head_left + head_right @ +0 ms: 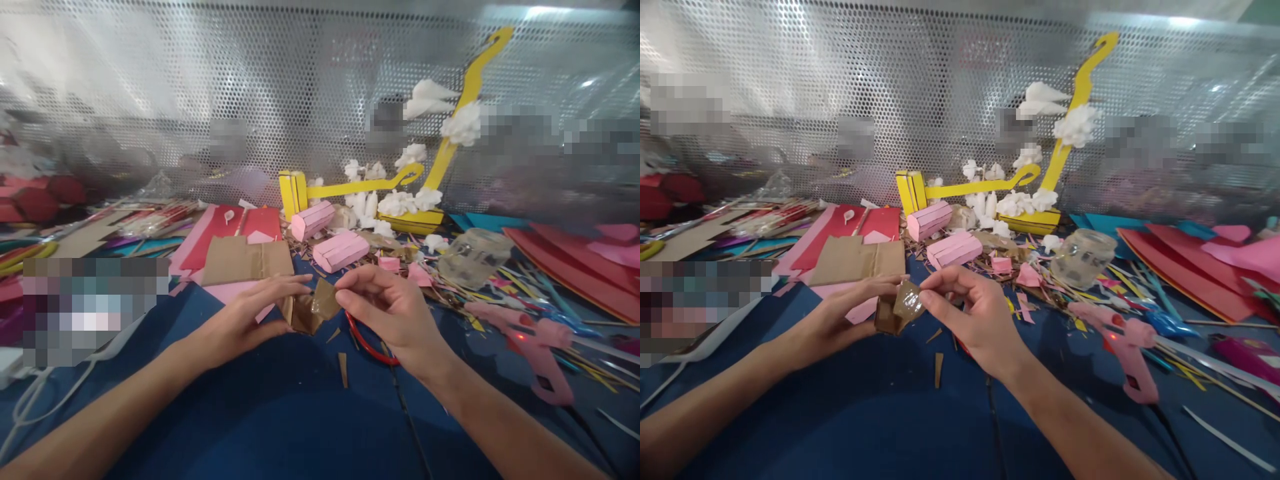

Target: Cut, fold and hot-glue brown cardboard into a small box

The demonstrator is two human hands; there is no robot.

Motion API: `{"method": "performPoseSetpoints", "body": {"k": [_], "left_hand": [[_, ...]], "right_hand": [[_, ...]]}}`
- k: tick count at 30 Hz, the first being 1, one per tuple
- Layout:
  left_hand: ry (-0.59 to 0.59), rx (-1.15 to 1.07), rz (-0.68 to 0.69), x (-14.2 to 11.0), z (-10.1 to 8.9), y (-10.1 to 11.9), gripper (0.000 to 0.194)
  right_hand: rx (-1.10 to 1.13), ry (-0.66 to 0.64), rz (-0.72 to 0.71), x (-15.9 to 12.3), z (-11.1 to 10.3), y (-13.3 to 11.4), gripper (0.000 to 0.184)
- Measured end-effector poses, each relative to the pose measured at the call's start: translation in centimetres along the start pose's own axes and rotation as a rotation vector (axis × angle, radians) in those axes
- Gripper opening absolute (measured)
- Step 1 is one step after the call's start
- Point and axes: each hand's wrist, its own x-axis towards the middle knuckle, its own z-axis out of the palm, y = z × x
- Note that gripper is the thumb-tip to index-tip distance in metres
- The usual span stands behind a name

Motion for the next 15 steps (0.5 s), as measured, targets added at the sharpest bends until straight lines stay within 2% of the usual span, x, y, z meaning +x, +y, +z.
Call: {"method": "performPoseSetpoints", "body": {"k": [7, 15], "left_hand": [[-0.039, -0.033, -0.027, 0.07, 0.24, 0.79, 0.044], [-0.016, -0.006, 0.049, 0.23, 0.48, 0.57, 0.045]], "right_hand": [[-0.053, -0.066, -0.014, -0.2, 0.62, -0.44, 0.008], [-0.065, -0.101, -0.013, -0.26, 0.92, -0.43, 0.005]]}}
